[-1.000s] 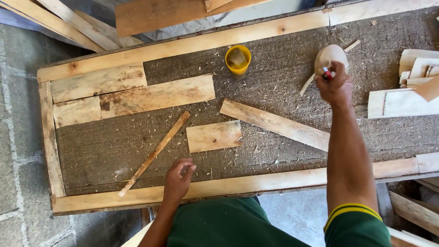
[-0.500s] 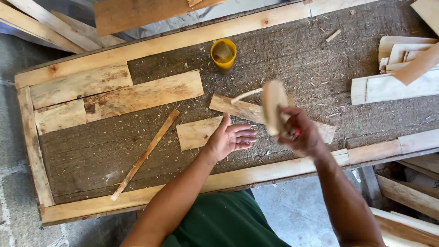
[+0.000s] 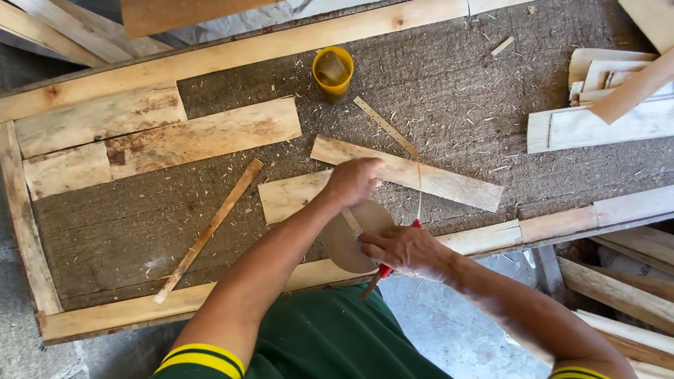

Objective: Fitting and cutting thin wood strips onto a frame to create a wooden panel.

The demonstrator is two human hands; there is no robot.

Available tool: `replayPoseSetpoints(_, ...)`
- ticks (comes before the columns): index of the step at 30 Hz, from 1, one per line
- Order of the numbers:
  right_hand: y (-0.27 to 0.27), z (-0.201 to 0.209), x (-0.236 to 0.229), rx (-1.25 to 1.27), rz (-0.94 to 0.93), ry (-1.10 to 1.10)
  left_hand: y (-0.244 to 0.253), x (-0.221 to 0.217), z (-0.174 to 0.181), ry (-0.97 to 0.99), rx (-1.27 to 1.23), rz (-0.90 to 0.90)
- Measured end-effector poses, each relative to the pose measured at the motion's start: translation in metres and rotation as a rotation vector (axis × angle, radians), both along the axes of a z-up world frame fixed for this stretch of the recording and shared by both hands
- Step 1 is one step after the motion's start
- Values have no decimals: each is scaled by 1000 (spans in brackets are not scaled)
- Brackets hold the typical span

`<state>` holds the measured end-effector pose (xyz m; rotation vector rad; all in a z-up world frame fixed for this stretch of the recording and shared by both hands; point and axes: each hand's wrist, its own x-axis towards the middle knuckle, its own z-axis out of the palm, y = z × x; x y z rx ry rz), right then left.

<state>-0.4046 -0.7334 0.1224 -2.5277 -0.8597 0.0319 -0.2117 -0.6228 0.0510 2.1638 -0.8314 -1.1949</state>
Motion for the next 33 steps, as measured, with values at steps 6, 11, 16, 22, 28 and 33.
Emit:
replayPoseSetpoints(6, 8, -3, 12, -84, 88, 36, -59, -17, -3, -803, -140, -712)
replayPoseSetpoints(11, 1, 5, 17, -52, 97, 56, -83, -21, -3, -636, -13, -777)
replayPoseSetpoints(16, -17, -21, 11, 65, 58, 41, -88, -18, -9, -579, 82, -850)
replayPoseSetpoints(22, -44, -47, 5, -115, 36, -14, -82, 8, -7, -799, -25, -863)
replayPoseSetpoints(28, -100, -66, 16, -275, -2, -23, -67, 34, 43, -746, 99, -591)
replayPoseSetpoints(33, -153, -96, 24, -364, -80, 46, -40, 34, 28, -1059, -122, -419)
